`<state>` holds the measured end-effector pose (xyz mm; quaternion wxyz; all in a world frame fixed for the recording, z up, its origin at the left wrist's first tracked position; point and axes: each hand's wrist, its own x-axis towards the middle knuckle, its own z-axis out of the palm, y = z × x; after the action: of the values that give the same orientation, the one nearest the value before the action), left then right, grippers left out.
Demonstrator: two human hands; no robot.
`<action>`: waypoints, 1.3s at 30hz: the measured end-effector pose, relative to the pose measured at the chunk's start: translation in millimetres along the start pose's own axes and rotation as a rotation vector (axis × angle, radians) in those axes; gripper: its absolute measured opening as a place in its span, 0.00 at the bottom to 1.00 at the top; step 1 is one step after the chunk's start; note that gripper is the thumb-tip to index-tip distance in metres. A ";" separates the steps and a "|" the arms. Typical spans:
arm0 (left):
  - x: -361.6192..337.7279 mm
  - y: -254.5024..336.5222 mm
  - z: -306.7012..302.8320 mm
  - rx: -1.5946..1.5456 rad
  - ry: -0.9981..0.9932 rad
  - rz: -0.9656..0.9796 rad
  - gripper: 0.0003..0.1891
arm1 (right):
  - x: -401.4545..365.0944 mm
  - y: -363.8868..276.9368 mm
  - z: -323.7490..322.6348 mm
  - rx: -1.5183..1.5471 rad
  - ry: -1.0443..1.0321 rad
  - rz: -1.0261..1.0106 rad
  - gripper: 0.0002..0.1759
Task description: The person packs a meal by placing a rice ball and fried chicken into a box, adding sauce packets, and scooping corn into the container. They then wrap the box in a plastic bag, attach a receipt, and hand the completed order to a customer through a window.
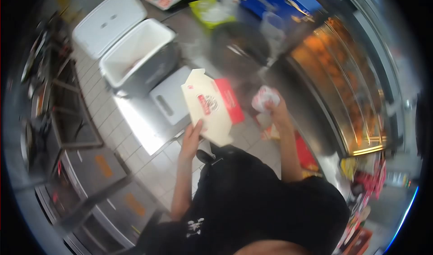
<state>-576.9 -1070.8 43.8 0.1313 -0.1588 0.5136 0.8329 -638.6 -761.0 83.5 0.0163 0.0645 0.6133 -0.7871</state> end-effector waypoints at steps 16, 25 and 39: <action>94.4 -206.4 454.6 -0.152 -0.173 -0.275 0.14 | -113.8 53.3 -256.4 -0.509 0.510 -0.162 0.34; 170.3 -293.7 489.0 -0.524 -0.230 -0.332 0.25 | 4.3 90.8 -319.2 -0.544 0.710 0.161 0.36; 337.0 -58.5 71.3 0.841 0.636 0.774 0.14 | 91.6 120.1 -298.3 -0.954 0.670 -0.048 0.33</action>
<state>-872.2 -962.4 -108.3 -0.2854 -0.1363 0.8295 0.4604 -692.6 -497.3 -114.8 -0.1693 0.2815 0.8731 -0.3604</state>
